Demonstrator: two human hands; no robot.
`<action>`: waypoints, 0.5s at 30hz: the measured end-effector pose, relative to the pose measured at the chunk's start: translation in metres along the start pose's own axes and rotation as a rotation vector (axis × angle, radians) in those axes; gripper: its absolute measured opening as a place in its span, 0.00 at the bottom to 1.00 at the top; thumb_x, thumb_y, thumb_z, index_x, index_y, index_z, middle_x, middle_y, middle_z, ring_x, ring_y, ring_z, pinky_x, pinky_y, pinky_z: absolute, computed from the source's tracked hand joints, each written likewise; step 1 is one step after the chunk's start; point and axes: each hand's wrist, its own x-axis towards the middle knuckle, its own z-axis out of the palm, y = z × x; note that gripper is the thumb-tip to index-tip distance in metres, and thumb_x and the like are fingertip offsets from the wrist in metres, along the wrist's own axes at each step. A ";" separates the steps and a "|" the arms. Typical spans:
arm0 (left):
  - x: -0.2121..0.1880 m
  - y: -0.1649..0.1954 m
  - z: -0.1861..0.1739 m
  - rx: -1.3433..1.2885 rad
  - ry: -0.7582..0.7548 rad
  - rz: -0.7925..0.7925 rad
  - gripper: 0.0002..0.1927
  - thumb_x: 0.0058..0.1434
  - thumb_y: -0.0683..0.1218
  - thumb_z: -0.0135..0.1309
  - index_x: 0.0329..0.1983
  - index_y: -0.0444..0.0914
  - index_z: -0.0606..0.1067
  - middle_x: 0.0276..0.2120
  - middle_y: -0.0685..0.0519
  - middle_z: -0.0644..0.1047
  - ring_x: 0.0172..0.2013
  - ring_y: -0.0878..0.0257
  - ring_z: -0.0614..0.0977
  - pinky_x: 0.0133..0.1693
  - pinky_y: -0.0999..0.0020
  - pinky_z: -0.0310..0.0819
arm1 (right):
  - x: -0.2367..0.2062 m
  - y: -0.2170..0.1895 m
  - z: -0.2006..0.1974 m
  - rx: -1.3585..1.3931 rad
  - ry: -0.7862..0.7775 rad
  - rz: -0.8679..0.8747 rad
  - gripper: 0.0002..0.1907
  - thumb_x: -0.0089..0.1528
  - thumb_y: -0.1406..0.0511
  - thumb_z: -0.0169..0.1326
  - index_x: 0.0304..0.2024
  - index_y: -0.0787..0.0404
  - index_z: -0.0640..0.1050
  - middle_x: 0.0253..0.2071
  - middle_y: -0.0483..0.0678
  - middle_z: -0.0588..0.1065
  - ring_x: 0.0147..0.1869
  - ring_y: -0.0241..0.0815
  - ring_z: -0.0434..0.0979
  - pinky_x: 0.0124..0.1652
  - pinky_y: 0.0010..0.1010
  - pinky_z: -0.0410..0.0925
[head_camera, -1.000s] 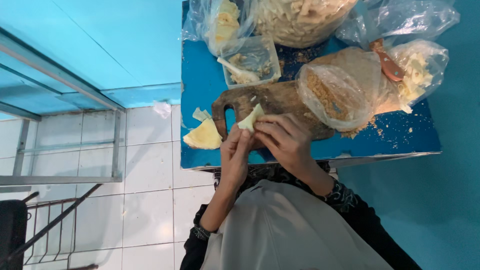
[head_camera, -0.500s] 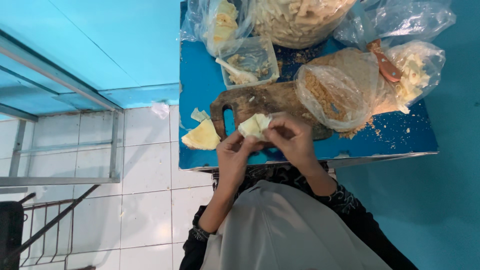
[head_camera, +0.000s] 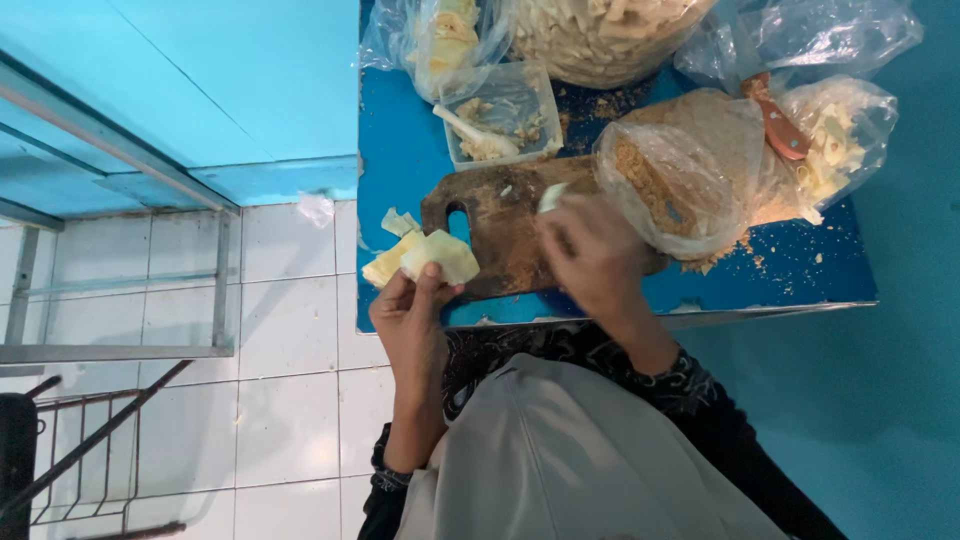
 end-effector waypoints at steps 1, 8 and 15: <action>0.000 -0.001 -0.001 0.007 -0.001 -0.008 0.13 0.68 0.42 0.58 0.50 0.27 0.79 0.38 0.47 0.82 0.34 0.64 0.84 0.37 0.68 0.82 | 0.003 -0.007 0.005 -0.006 -0.109 -0.040 0.07 0.63 0.67 0.63 0.39 0.62 0.79 0.42 0.52 0.79 0.46 0.53 0.80 0.45 0.38 0.72; -0.007 -0.012 -0.003 -0.044 -0.120 -0.094 0.20 0.73 0.50 0.50 0.48 0.26 0.79 0.39 0.46 0.82 0.37 0.60 0.86 0.45 0.65 0.82 | 0.021 -0.023 -0.014 0.386 -0.271 0.388 0.17 0.59 0.66 0.67 0.50 0.58 0.82 0.40 0.47 0.80 0.42 0.43 0.84 0.41 0.34 0.75; -0.014 -0.025 0.012 0.013 -0.269 -0.138 0.25 0.76 0.53 0.46 0.52 0.24 0.78 0.41 0.46 0.81 0.42 0.60 0.84 0.49 0.64 0.80 | 0.008 -0.043 -0.014 0.336 -0.133 -0.010 0.12 0.59 0.70 0.66 0.45 0.61 0.82 0.43 0.50 0.80 0.44 0.48 0.82 0.42 0.34 0.74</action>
